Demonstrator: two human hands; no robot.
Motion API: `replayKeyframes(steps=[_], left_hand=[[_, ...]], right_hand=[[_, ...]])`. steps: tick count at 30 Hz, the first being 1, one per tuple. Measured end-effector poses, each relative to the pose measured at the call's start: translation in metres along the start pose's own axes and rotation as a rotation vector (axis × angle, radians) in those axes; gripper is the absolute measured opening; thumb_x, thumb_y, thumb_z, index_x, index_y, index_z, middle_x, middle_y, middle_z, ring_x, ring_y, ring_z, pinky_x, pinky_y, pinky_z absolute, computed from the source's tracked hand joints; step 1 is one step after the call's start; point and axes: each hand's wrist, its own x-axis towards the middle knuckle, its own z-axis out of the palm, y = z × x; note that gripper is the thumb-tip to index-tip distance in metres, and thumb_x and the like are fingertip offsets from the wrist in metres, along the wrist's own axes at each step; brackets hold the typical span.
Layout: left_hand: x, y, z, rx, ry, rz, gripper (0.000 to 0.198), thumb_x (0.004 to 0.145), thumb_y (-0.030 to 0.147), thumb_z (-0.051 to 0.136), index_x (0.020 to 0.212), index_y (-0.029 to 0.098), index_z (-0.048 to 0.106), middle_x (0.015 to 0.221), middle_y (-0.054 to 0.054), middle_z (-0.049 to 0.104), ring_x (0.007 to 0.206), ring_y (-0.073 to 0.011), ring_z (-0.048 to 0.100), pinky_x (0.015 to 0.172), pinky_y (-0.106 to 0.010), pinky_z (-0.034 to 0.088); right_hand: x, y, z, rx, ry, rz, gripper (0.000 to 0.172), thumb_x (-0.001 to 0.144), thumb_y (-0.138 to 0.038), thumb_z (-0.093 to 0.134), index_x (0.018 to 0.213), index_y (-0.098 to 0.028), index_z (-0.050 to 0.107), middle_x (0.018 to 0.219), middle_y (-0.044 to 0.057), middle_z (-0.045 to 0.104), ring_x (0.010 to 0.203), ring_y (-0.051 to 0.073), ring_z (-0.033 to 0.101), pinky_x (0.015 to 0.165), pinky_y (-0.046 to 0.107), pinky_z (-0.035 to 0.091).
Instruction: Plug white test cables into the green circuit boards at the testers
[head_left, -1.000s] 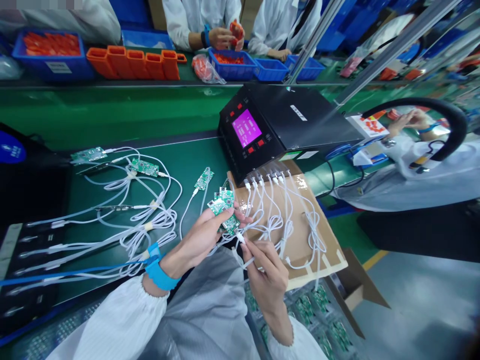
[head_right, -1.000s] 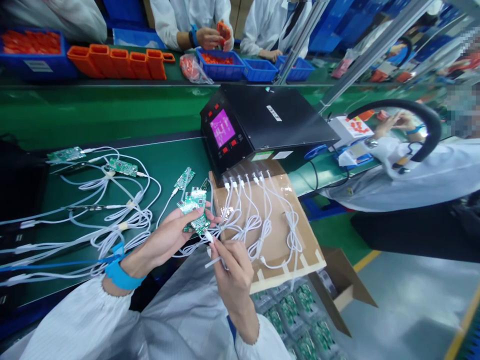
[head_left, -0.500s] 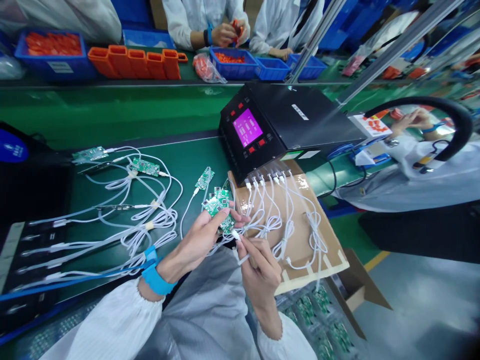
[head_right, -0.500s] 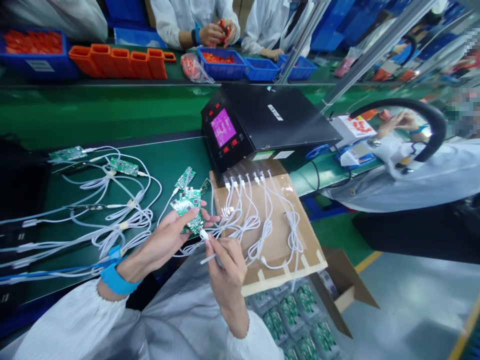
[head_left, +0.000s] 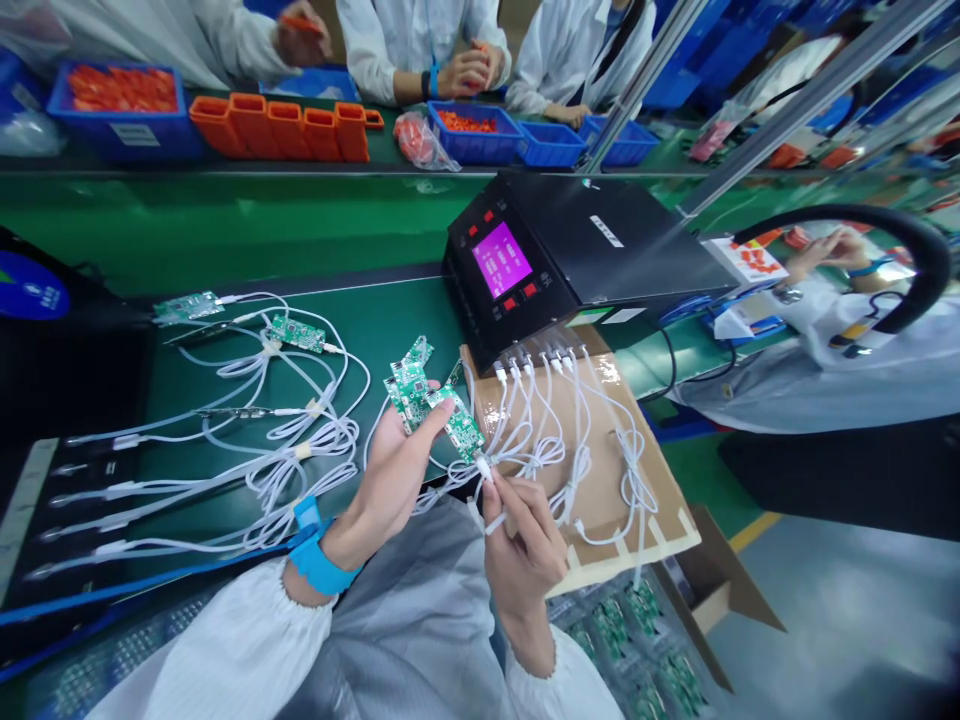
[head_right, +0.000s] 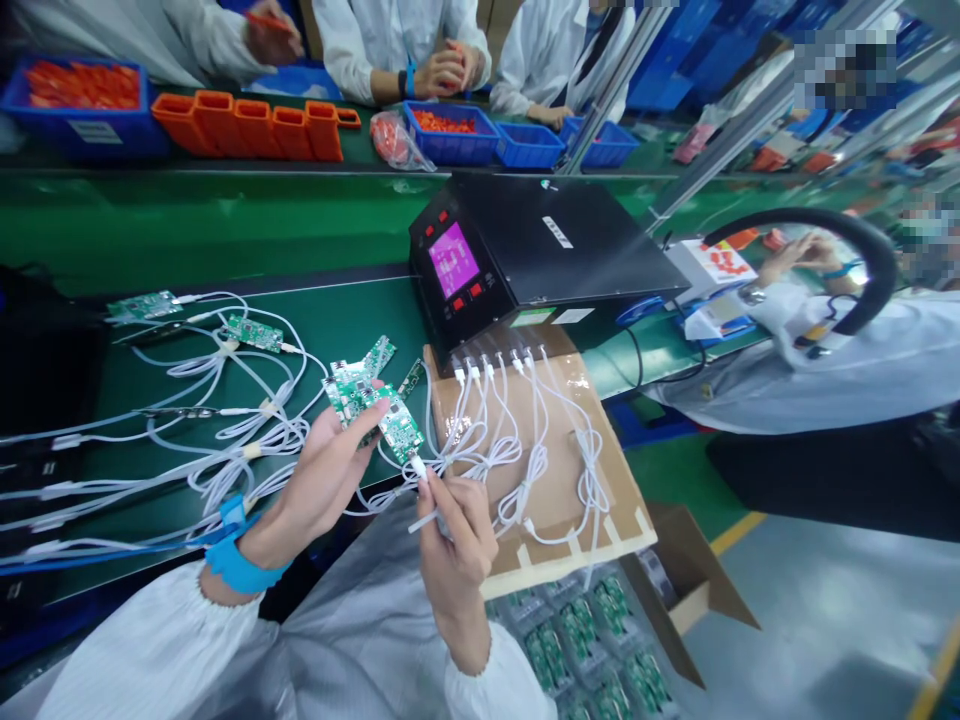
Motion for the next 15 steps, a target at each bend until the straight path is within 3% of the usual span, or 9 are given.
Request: replayKeyframes(steps=[3, 6, 15], left_hand=[[0.001, -0.004, -0.003, 0.107, -0.055, 0.099, 0.037, 0.084, 0.035, 0.084, 0.114, 0.019, 0.067, 0.112, -0.004, 0.077, 0.110, -0.0219, 0.070, 0.100, -0.033, 0.052], [0.003, -0.006, -0.007, 0.186, -0.084, 0.150, 0.030, 0.087, 0.037, 0.081, 0.108, 0.019, 0.069, 0.112, -0.005, 0.077, 0.110, -0.0240, 0.071, 0.103, -0.036, 0.052], [0.007, -0.003, -0.009, 0.143, -0.034, 0.217, 0.031, 0.084, 0.033, 0.083, 0.109, 0.018, 0.072, 0.110, -0.006, 0.078, 0.111, -0.0239, 0.070, 0.103, -0.036, 0.053]], right_hand=[[0.000, -0.003, 0.001, -0.019, -0.015, 0.005, 0.044, 0.091, 0.000, 0.070, 0.125, -0.026, 0.075, 0.090, 0.003, 0.073, 0.081, 0.016, 0.069, 0.072, 0.032, 0.060], [0.001, -0.007, 0.003, -0.037, -0.001, 0.013, 0.043, 0.093, 0.000, 0.068, 0.126, -0.027, 0.075, 0.090, 0.004, 0.074, 0.081, 0.016, 0.070, 0.071, 0.031, 0.060], [0.007, -0.002, -0.006, -0.037, -0.114, 0.069, 0.037, 0.108, -0.016, 0.046, 0.138, -0.022, 0.067, 0.100, 0.008, 0.070, 0.087, 0.016, 0.070, 0.077, 0.029, 0.059]])
